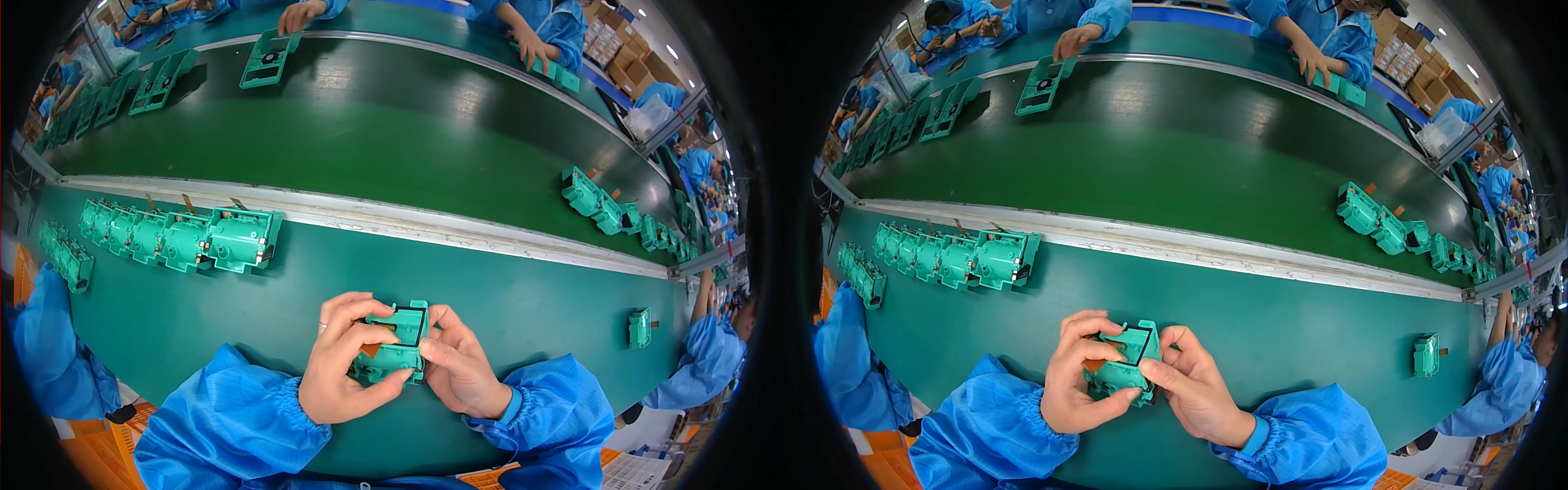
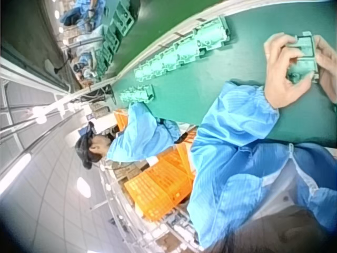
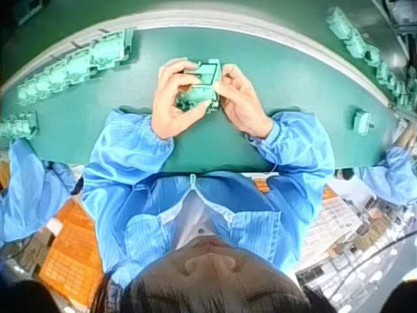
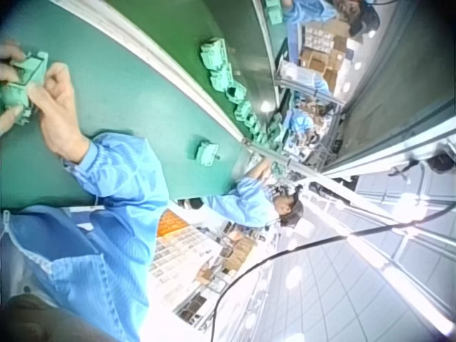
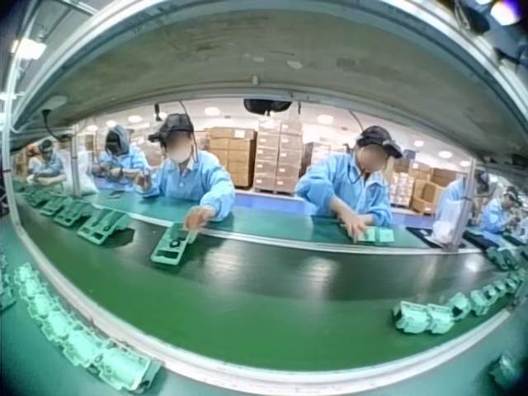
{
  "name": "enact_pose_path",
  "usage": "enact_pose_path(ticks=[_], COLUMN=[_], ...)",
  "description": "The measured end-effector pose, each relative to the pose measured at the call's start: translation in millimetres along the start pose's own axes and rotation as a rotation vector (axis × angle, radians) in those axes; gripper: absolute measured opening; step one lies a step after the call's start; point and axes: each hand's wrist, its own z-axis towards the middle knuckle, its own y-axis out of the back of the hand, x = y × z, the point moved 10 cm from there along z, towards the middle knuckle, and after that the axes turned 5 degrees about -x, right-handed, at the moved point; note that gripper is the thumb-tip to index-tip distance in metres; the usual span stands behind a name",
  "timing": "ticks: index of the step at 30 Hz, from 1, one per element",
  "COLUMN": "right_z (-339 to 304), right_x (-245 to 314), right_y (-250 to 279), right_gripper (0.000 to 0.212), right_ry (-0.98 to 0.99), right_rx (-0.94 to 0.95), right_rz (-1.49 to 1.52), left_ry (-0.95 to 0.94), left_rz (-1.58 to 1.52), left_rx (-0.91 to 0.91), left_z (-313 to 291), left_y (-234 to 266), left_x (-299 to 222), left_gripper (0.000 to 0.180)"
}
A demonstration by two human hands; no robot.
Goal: The person assembles electronic components into a green plastic housing by hand on a factory assembly line.
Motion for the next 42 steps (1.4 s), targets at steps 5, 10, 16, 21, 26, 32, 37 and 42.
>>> enact_pose_path(ticks=[5,10,16,21,26,32,37,42], right_z=[2.7,2.7,5.5,4.1,-0.9,-8.0,-22.5,-40.3], right_x=[-3.7,-6.7,-12.3,-3.5,8.7,12.3,55.7,58.0], right_y=[1.7,-10.5,-6.7,-12.8,-17.4,-11.5,-1.3,-32.4], right_gripper=[0.021,0.039,0.041,0.039,0.038,0.039,0.054,0.086], right_ry=[0.015,-0.008,-0.03,0.039,0.228,0.339,0.808,1.07], right_rx=[0.012,0.118,0.145,0.187,0.292,0.244,0.066,0.084], right_rz=[-0.026,0.043,0.042,0.098,0.054,-0.203,-0.386,-1.005], left_ry=[0.081,0.274,0.248,0.059,0.108,0.212,0.735,0.82], left_rz=[-0.049,-0.264,-0.292,-0.412,-0.388,-0.401,-1.594,-1.912], left_rx=[0.002,-0.124,-0.069,-0.181,-0.166,-0.163,0.08,0.16], left_z=[1.4,0.3,-2.7,0.3,-7.0,-6.8,-13.9,-19.8], left_y=[-1.3,9.2,7.3,14.9,7.3,6.5,-30.1,-47.5], left_x=[8.8,34.7,39.8,27.2,21.4,23.0,43.7,27.3], left_gripper=[0.034,0.032,0.039,0.103,0.107,0.095,0.074,0.079])
